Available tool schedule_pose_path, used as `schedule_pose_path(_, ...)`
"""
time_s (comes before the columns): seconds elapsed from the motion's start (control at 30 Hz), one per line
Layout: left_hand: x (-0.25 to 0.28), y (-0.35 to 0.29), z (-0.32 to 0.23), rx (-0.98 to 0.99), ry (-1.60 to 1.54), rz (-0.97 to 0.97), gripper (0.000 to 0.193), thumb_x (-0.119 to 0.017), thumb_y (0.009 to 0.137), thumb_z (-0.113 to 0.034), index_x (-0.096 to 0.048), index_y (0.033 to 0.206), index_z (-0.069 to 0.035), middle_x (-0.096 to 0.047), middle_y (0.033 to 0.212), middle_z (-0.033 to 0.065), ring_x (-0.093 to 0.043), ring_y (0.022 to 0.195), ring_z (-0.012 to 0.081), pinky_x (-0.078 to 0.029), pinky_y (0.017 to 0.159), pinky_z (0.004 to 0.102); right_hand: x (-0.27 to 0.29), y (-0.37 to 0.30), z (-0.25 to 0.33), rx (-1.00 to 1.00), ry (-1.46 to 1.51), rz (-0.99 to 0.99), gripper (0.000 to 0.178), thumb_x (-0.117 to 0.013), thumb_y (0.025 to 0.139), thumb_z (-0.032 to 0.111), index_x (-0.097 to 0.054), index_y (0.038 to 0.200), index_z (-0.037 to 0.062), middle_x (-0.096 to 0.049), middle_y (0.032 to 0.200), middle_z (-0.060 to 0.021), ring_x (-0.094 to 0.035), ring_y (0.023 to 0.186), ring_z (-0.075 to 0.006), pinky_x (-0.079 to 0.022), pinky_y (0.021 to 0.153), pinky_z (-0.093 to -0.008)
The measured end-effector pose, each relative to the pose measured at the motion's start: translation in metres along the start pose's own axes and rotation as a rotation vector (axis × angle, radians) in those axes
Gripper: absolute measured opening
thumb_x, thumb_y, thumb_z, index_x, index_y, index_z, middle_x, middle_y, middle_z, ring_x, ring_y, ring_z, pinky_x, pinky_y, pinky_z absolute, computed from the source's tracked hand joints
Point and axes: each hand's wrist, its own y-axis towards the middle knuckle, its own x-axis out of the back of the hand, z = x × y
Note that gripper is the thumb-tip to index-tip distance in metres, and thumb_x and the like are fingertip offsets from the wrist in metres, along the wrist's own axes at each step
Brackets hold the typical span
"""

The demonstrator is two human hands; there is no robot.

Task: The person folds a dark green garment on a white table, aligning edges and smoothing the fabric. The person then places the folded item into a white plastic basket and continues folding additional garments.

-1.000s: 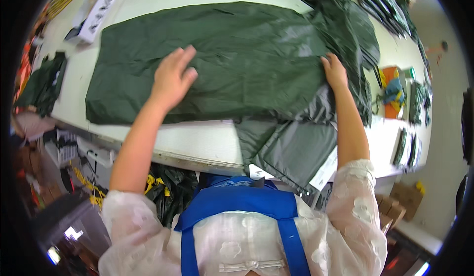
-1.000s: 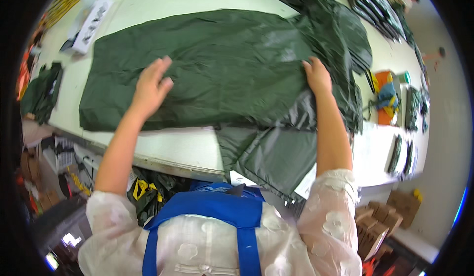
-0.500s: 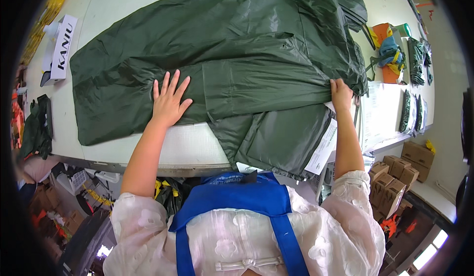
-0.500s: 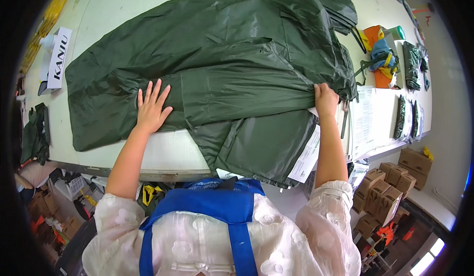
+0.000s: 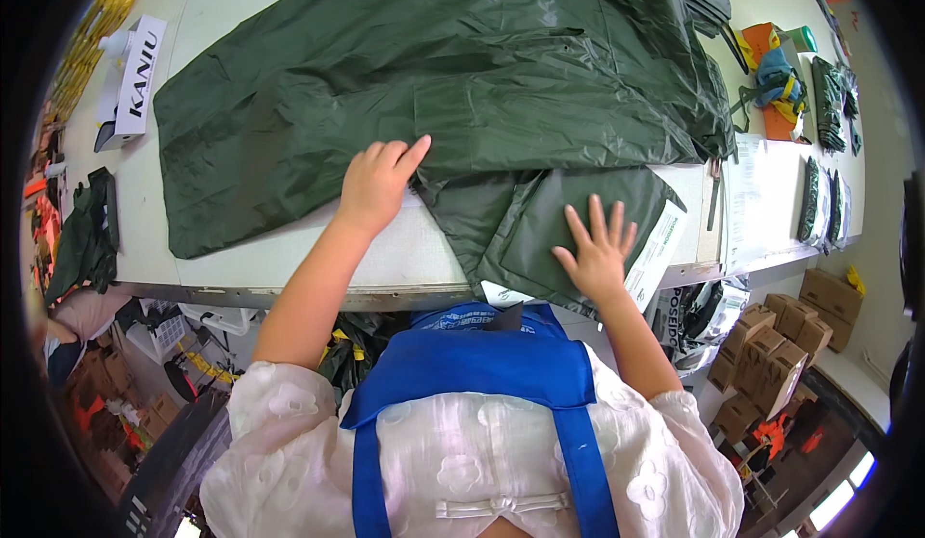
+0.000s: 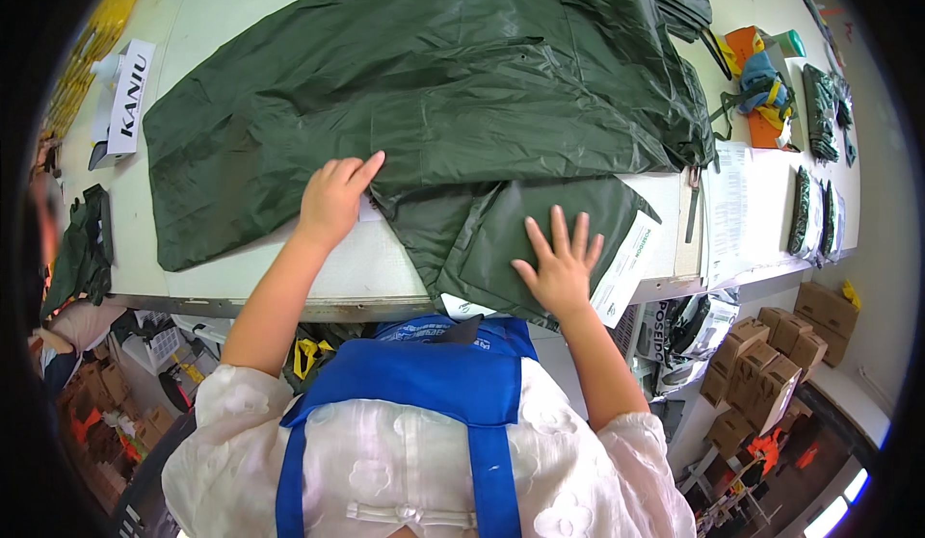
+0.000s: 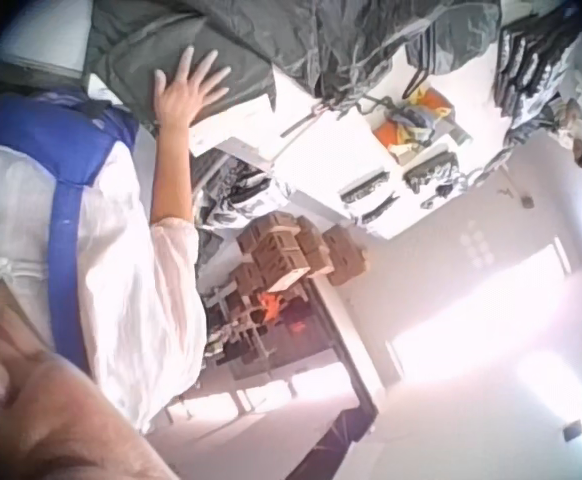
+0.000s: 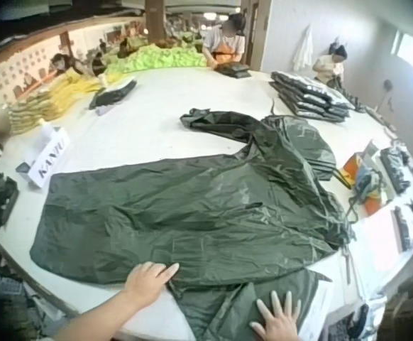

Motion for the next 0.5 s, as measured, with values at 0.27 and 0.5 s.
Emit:
schedule_pose_path(0.27, 0.076, 0.03, -0.008, -0.037, 0.009, -0.094, 0.046, -0.056, 0.072, 0.004, -0.064, 0.115, -0.011, -0.061, 0.094, 0.006, -0.057, 0.083, 0.0257, -0.049, 0.072, 0.0363, -0.022, 0.073, 0.056, -0.128, 0.089, -0.216, 0.075, -0.055, 0.083, 0.056, -0.036, 0.143, 0.0159, -0.023, 0.15, -0.0214, -0.015, 0.137, -0.0471, -0.017, 0.102, -0.0666)
schedule_pose_path(0.5, 0.062, 0.004, -0.013, -0.023, -0.053, -0.086, 0.046, -0.058, 0.07, 0.002, -0.063, 0.114, -0.009, -0.06, 0.095, 0.0063, -0.057, 0.086, 0.0247, -0.048, 0.073, 0.0359, -0.014, 0.031, 0.104, 0.172, 0.071, -0.016, 0.09, -0.063, 0.069, 0.067, -0.036, 0.144, 0.0271, -0.014, 0.154, -0.02, -0.006, 0.138, -0.053, -0.006, 0.095, -0.0786)
